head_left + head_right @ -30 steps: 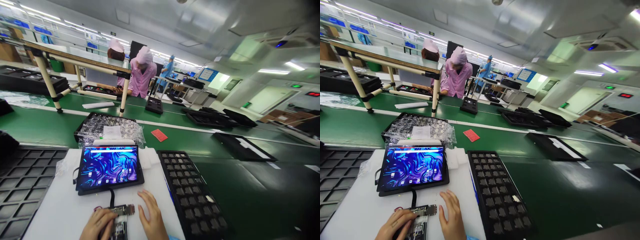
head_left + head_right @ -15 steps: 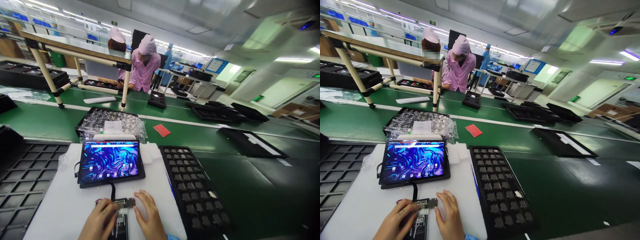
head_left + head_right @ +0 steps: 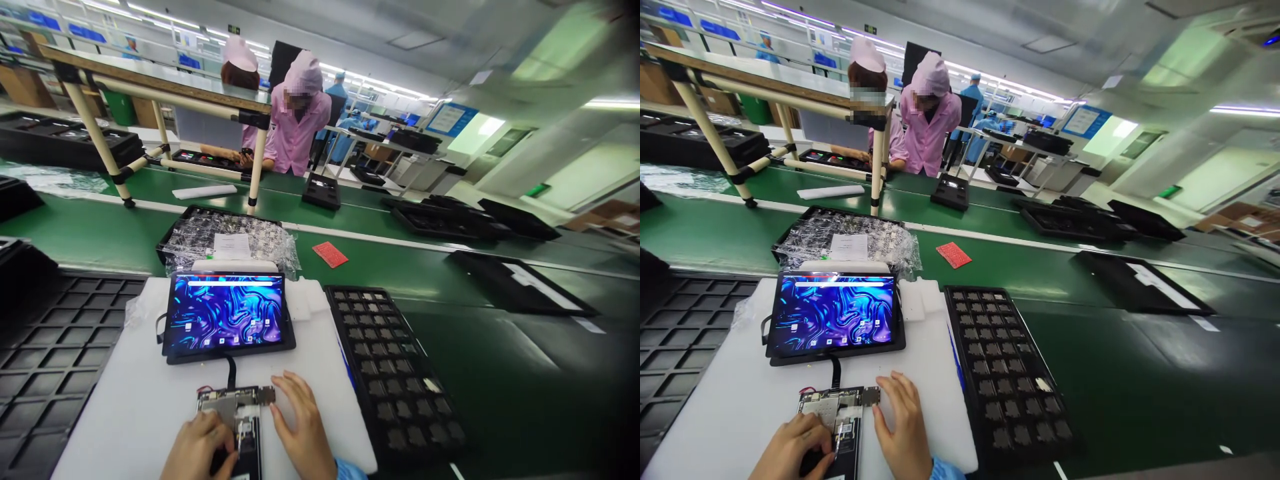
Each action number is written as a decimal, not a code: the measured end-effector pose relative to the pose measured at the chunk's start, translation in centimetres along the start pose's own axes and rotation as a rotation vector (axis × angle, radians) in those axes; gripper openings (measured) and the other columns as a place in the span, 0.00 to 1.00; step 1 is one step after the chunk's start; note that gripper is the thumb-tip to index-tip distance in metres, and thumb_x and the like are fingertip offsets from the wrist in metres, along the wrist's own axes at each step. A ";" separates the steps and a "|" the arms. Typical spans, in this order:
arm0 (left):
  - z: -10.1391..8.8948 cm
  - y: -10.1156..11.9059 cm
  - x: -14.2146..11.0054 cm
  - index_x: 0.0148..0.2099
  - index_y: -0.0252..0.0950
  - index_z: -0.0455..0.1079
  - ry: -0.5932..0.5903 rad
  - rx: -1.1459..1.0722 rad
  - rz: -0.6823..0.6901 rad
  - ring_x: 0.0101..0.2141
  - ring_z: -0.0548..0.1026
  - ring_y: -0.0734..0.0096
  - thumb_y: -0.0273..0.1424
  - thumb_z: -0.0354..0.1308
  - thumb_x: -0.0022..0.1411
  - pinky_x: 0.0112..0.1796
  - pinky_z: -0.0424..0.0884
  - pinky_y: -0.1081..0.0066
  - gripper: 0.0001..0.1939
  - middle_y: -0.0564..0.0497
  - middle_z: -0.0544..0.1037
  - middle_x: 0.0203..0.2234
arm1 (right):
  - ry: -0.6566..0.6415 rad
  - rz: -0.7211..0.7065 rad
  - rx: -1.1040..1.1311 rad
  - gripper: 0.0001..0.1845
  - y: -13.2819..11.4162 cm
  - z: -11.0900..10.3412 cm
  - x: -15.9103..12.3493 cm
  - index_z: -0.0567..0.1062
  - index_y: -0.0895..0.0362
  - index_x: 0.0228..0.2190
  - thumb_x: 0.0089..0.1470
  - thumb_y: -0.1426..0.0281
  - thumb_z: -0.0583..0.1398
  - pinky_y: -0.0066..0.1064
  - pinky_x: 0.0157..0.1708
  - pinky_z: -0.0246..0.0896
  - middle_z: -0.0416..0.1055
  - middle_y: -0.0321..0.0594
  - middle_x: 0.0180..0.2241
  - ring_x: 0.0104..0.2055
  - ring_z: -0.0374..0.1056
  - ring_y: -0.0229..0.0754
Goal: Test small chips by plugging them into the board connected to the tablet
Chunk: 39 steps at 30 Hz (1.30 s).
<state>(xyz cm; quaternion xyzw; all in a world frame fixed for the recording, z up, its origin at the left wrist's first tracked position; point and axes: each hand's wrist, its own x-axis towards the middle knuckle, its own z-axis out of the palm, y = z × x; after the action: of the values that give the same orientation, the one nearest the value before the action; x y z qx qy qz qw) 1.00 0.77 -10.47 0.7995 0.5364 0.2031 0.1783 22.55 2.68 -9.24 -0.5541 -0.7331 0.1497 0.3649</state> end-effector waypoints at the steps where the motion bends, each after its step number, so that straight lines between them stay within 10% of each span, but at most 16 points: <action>1: -0.1 0.2 0.1 0.26 0.42 0.70 -0.010 0.006 -0.002 0.28 0.76 0.64 0.27 0.55 0.53 0.30 0.69 0.69 0.06 0.54 0.77 0.24 | -0.005 -0.003 -0.006 0.21 0.0 0.0 0.0 0.73 0.54 0.47 0.53 0.78 0.55 0.45 0.46 0.74 0.77 0.44 0.45 0.51 0.70 0.52; 16: -1.4 2.1 0.9 0.27 0.40 0.72 -0.207 0.155 -0.096 0.32 0.77 0.60 0.21 0.59 0.53 0.33 0.70 0.65 0.08 0.52 0.77 0.27 | -0.063 0.007 -0.049 0.20 0.1 -0.1 -0.2 0.73 0.54 0.48 0.54 0.79 0.55 0.47 0.48 0.72 0.76 0.45 0.46 0.52 0.69 0.52; 23: -3.8 3.3 3.5 0.35 0.37 0.76 -0.604 0.071 -0.297 0.39 0.76 0.57 0.22 0.56 0.56 0.40 0.70 0.64 0.09 0.46 0.78 0.34 | -0.081 0.023 -0.047 0.22 0.1 -0.1 -0.2 0.74 0.55 0.48 0.53 0.80 0.55 0.44 0.50 0.70 0.76 0.45 0.46 0.53 0.68 0.51; 33: 0.2 0.0 1.6 0.28 0.37 0.73 -0.387 0.048 -0.156 0.34 0.76 0.59 0.23 0.59 0.52 0.37 0.72 0.64 0.05 0.49 0.76 0.27 | -0.041 -0.029 -0.061 0.22 0.1 0.1 -0.1 0.74 0.59 0.47 0.50 0.82 0.55 0.44 0.48 0.71 0.77 0.48 0.45 0.51 0.69 0.53; 39: -0.7 0.2 2.0 0.26 0.38 0.68 -0.158 0.021 -0.020 0.23 0.76 0.65 0.28 0.50 0.61 0.28 0.74 0.69 0.12 0.52 0.73 0.21 | -0.070 -0.032 -0.051 0.25 0.1 0.1 -0.1 0.73 0.59 0.48 0.48 0.83 0.56 0.44 0.50 0.69 0.76 0.47 0.46 0.53 0.68 0.53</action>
<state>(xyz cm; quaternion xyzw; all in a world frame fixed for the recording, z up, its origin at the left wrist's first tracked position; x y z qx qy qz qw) 1.48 2.58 -9.53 0.8095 0.5307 0.1321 0.2135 22.53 2.60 -9.41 -0.5459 -0.7577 0.1444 0.3272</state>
